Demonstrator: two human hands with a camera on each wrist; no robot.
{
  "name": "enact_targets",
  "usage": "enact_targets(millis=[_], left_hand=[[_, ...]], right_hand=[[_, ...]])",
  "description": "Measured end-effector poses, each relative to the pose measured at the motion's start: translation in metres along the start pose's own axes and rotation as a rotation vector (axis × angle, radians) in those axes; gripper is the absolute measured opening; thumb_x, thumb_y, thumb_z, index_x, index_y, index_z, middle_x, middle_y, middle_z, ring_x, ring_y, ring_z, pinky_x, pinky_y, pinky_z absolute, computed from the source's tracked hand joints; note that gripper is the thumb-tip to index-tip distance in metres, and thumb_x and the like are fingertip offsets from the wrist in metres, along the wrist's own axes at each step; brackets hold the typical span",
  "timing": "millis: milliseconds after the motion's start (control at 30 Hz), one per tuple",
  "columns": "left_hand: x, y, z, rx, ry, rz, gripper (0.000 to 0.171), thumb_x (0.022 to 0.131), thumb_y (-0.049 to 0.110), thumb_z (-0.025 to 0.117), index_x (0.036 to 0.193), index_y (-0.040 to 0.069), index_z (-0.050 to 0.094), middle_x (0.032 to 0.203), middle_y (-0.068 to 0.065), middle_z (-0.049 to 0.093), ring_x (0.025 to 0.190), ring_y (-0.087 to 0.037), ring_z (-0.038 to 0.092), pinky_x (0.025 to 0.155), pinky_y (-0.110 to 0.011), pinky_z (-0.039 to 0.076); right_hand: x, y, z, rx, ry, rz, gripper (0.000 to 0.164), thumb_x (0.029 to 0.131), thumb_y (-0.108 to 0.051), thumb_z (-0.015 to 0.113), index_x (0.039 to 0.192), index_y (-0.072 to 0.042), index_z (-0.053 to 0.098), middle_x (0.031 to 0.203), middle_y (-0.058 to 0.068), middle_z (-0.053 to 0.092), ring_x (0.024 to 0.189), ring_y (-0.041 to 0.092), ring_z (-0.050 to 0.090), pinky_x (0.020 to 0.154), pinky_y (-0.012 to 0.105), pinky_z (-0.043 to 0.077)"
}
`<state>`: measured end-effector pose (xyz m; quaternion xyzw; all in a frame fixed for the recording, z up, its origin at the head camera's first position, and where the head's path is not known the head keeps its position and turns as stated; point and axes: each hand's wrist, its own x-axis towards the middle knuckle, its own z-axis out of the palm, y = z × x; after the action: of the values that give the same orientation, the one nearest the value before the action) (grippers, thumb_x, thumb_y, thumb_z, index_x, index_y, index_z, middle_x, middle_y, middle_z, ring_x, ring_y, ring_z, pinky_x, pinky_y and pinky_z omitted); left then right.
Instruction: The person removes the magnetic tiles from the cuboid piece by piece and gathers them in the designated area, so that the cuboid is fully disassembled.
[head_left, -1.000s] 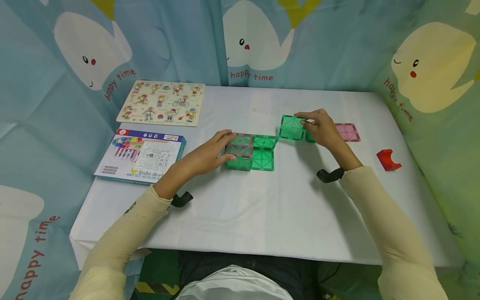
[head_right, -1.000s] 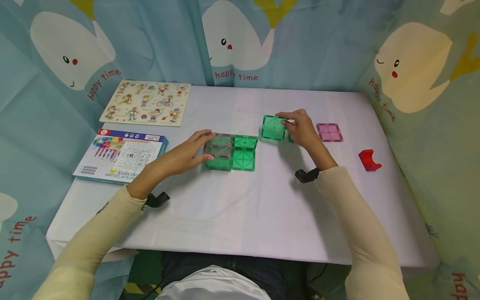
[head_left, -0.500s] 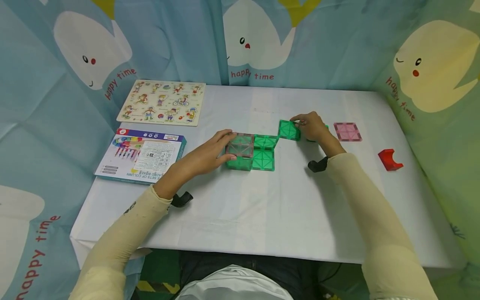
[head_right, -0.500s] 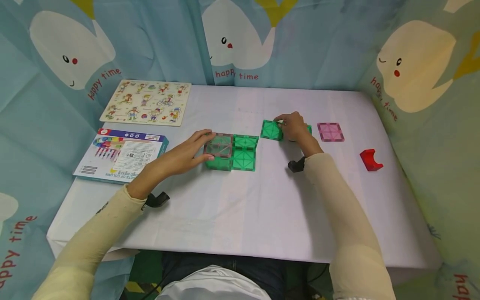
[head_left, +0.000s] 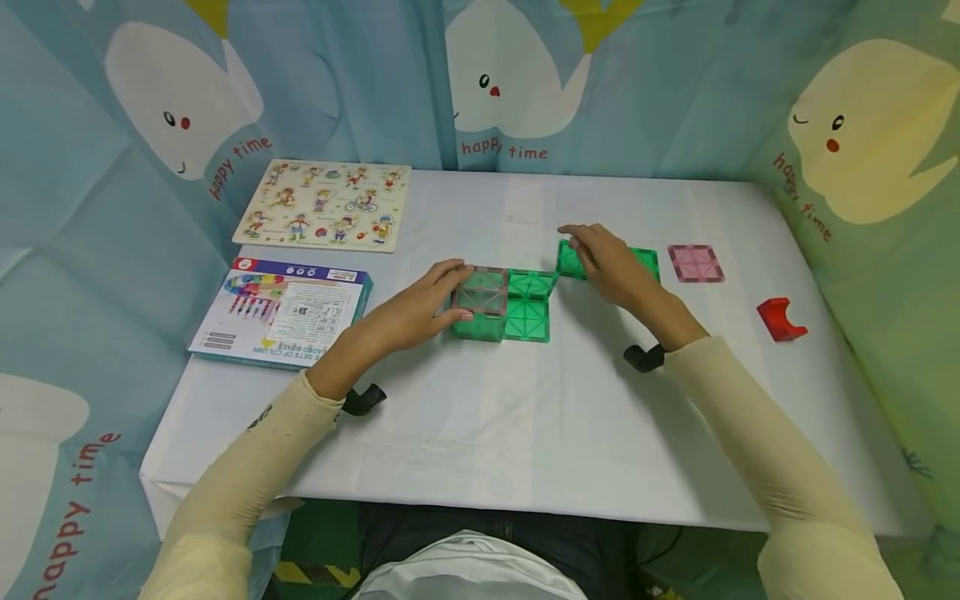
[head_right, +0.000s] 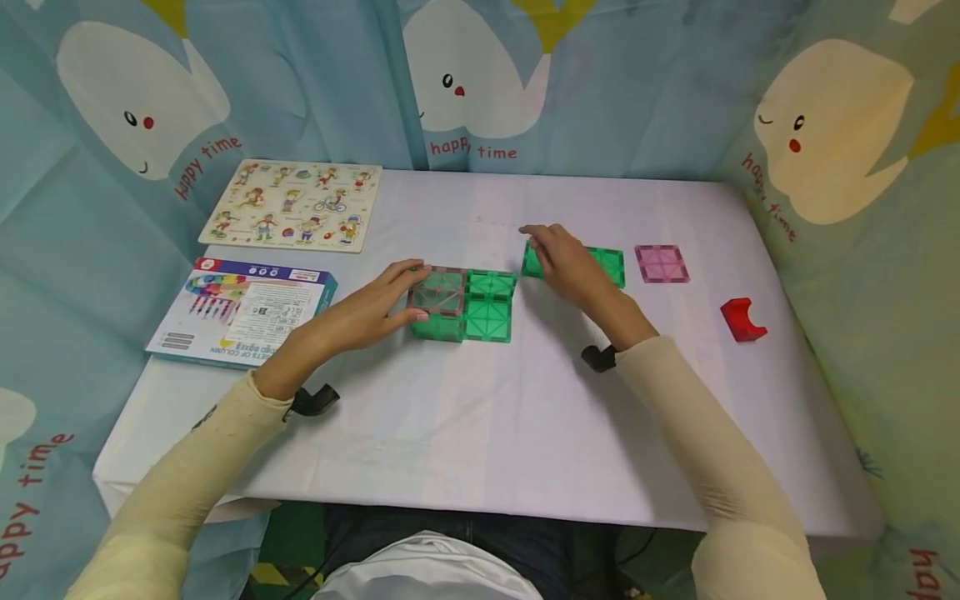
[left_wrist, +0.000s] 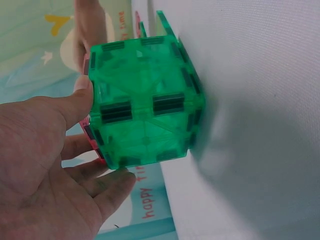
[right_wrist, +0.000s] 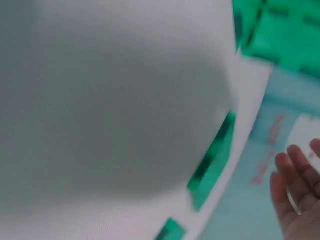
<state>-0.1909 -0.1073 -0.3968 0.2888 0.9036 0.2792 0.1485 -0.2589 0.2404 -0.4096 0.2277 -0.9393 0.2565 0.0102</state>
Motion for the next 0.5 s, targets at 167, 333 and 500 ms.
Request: enact_targets(millis=[167,333,500], left_hand=[[-0.001,0.001,-0.001,0.007,-0.002,-0.007,0.077,0.109,0.043,0.056,0.17,0.012,0.02,0.177,-0.011,0.01,0.163,-0.03,0.018,0.127,-0.05,0.03],[-0.001,0.002,-0.002,0.01,-0.004,-0.013,0.076,0.11,0.043,0.056,0.17,0.012,0.02,0.177,-0.01,0.01,0.163,-0.029,0.017,0.128,-0.05,0.029],[-0.001,0.002,-0.001,0.003,-0.007,-0.011,0.076,0.11,0.043,0.055,0.17,0.013,0.02,0.177,-0.01,0.009,0.163,-0.03,0.018,0.127,-0.051,0.03]], right_hand=[[-0.022,-0.021,0.01,-0.164,0.033,-0.33,0.049,0.107,-0.01,0.063,0.155,-0.013,0.052,0.121,0.017,0.064,0.1,0.031,0.062,0.077,0.046,0.056],[-0.031,-0.024,0.023,-0.304,0.047,-0.484,0.073,0.096,0.011,0.069,0.158,-0.021,0.049,0.127,0.019,0.061,0.106,0.033,0.064,0.07,0.04,0.059],[-0.033,-0.023,0.026,-0.335,0.026,-0.474,0.079,0.094,0.018,0.065,0.159,-0.024,0.049,0.121,0.018,0.058,0.101,0.03,0.062,0.069,0.037,0.055]])
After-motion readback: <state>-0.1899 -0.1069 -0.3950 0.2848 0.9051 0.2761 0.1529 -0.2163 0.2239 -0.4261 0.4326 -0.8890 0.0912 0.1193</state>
